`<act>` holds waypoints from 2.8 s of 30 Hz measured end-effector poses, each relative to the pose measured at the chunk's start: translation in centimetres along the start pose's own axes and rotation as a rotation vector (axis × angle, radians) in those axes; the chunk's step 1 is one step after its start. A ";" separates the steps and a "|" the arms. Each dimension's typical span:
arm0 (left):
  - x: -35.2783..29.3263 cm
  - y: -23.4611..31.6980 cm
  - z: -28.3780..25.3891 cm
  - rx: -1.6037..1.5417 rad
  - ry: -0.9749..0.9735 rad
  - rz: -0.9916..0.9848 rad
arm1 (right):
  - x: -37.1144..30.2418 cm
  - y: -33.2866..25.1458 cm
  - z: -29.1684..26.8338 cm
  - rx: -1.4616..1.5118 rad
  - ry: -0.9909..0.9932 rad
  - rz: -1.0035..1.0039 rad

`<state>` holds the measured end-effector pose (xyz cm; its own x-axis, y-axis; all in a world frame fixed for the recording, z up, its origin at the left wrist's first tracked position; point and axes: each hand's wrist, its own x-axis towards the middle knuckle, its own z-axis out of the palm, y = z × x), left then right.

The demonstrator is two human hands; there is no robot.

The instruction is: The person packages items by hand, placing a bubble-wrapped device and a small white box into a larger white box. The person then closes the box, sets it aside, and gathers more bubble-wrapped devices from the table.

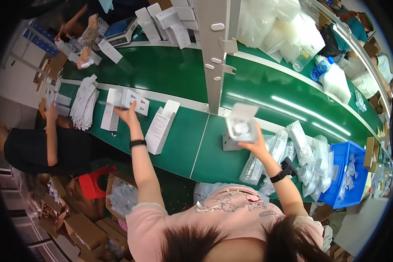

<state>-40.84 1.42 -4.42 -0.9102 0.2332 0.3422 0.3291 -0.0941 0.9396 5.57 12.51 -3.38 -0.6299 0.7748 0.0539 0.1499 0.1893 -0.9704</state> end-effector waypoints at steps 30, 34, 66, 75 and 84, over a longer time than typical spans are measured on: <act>-24.6 11.2 -1.6 -0.010 -1.028 -0.051 | 5.9 -1.5 -3.9 0.134 0.557 -0.030; -15.7 8.0 -3.9 0.118 -0.261 -0.174 | 1.5 -3.5 -3.7 0.264 0.577 0.067; -33.5 26.8 14.1 -0.026 -1.424 0.315 | -20.3 -5.0 -30.6 -0.680 1.447 -0.032; -34.0 25.0 13.1 0.169 -1.357 0.229 | -22.7 1.5 -32.2 -1.002 1.075 0.155; -32.0 23.2 11.4 0.174 -1.268 0.192 | -19.8 11.3 -16.0 -0.731 0.300 0.568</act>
<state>-1.17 2.77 6.57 -0.0046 0.9886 0.1508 0.5429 -0.1242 0.8306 31.90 8.96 -11.68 -0.1125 0.9687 -0.2215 0.8717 -0.0108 -0.4900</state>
